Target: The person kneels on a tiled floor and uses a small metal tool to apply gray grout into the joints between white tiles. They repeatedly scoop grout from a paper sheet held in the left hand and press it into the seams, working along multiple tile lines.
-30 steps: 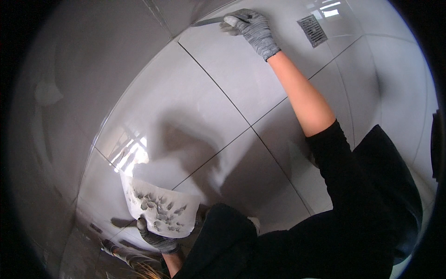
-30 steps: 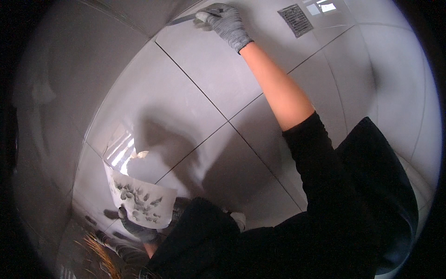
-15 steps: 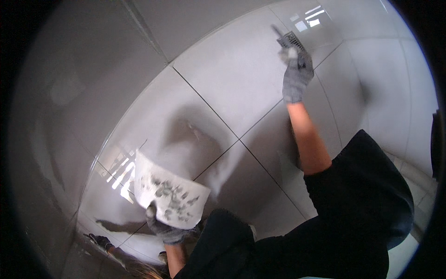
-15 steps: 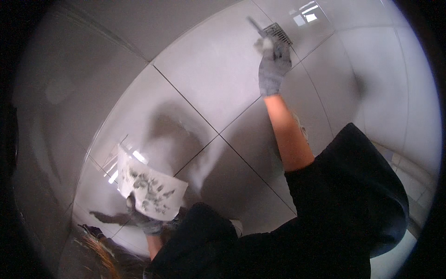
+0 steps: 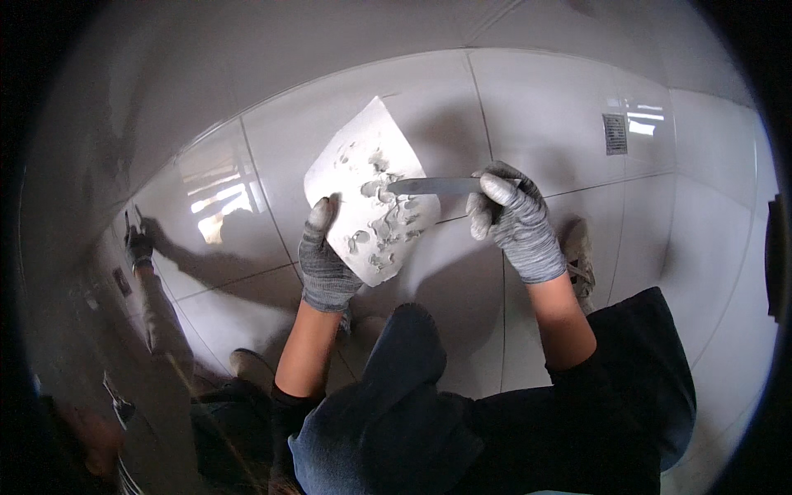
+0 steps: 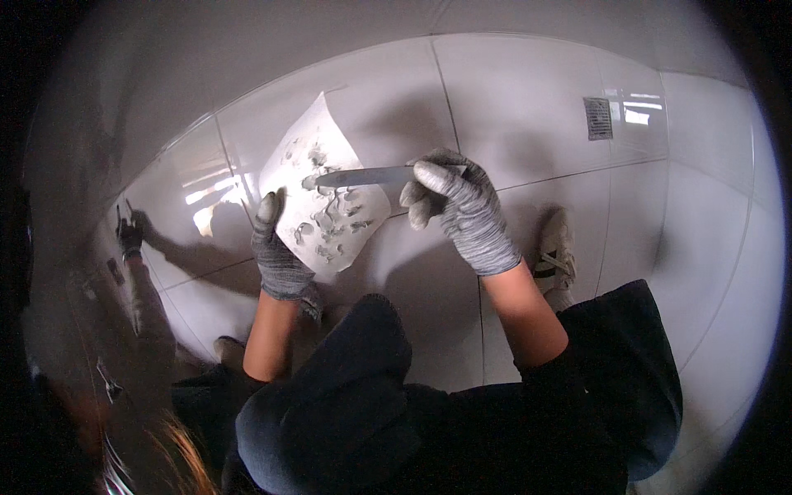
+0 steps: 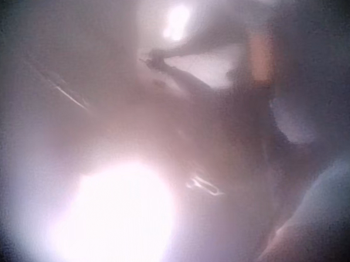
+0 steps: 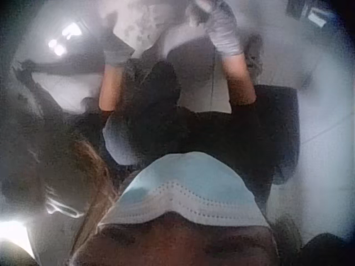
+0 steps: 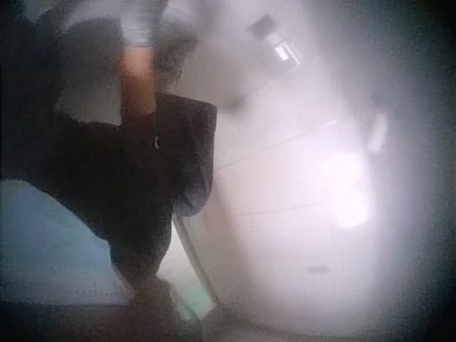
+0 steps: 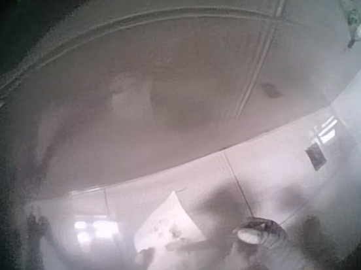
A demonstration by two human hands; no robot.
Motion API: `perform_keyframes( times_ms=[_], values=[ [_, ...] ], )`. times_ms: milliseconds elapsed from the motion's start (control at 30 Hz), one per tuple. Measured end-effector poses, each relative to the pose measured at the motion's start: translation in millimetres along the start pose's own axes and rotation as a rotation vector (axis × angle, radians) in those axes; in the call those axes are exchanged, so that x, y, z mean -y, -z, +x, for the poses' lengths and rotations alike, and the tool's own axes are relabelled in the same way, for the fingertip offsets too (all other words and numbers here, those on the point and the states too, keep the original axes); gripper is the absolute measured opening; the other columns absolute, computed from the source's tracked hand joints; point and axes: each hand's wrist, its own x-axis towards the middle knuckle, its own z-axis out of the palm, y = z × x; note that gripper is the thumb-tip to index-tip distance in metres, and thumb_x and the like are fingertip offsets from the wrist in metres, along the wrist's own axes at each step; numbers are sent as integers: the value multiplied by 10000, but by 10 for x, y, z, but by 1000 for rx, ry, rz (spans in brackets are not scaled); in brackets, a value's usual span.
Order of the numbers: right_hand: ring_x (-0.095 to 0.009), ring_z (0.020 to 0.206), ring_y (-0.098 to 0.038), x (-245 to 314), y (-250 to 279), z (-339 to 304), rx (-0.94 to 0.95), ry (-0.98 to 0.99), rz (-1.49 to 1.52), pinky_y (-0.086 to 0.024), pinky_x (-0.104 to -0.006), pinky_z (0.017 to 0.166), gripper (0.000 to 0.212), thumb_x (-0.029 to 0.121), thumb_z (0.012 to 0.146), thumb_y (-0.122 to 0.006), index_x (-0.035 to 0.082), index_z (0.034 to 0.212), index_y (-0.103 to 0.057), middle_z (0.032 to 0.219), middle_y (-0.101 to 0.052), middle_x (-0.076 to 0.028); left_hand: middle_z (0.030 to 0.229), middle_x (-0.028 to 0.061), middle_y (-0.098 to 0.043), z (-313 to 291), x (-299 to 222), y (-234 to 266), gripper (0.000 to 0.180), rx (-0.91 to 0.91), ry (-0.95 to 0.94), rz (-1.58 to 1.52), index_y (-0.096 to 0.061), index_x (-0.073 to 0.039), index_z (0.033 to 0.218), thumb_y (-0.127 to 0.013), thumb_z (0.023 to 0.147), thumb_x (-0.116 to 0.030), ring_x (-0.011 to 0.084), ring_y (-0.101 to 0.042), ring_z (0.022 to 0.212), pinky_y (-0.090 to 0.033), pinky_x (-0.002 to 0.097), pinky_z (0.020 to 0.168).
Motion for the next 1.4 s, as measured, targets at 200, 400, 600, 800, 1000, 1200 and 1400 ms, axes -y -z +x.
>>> perform_keyframes(
  times_ms=[200,400,600,800,1000,1200,1400],
  values=[
    [-180,471,-593,-13,248,91,86,-36,3,-488,-272,435,141,155,841,-619,44,923,-644,696,-649,-129,1298,248,-437,66,142,-16,690,5,26,-119,-280,-6,1368,-546,843,-367,369,-500,1149,-427,517,961],
    [-176,504,-591,47,210,102,88,-9,-162,-478,-268,459,182,163,847,-612,2,929,-631,679,-633,-117,1234,218,-512,22,152,-30,633,0,-12,-113,-353,-1,1331,-572,825,-312,331,-576,1053,-488,471,902],
    [-172,549,-610,113,500,254,32,7,-309,-500,-271,492,169,142,844,-617,10,947,-636,694,-640,-100,1260,222,-489,22,149,-89,665,-66,-48,-42,-331,-1,1345,-578,812,-313,337,-544,1098,-493,473,894],
    [-137,640,-621,432,401,297,-241,427,-613,-503,-240,547,162,160,843,-633,22,928,-636,734,-635,-72,1288,245,-450,-96,-133,13,725,-99,-192,64,-285,13,1359,-591,788,-314,370,-495,1151,-418,521,973],
    [-146,676,-647,398,-26,101,274,939,-811,-536,-250,609,143,145,805,-662,91,934,-633,822,-666,-72,1286,270,-435,-22,-84,-29,735,-71,-100,-11,-266,8,1368,-576,788,-322,390,-485,1159,-406,541,978],
    [-197,843,-649,313,-81,256,464,1416,-1602,-542,-308,684,278,138,718,-685,179,985,-616,1036,-643,-44,1280,292,-424,-4,-61,2,751,21,-20,-104,-216,12,1383,-530,813,-362,399,-519,1114,-484,549,863],
    [-208,973,-572,297,240,309,595,1449,-1888,-517,-320,721,436,238,814,-574,207,1231,-450,1152,-554,-50,1261,253,-469,8,-48,-11,709,-29,-29,-84,-291,2,1355,-559,804,-354,359,-554,1081,-495,510,883]
  ],
)
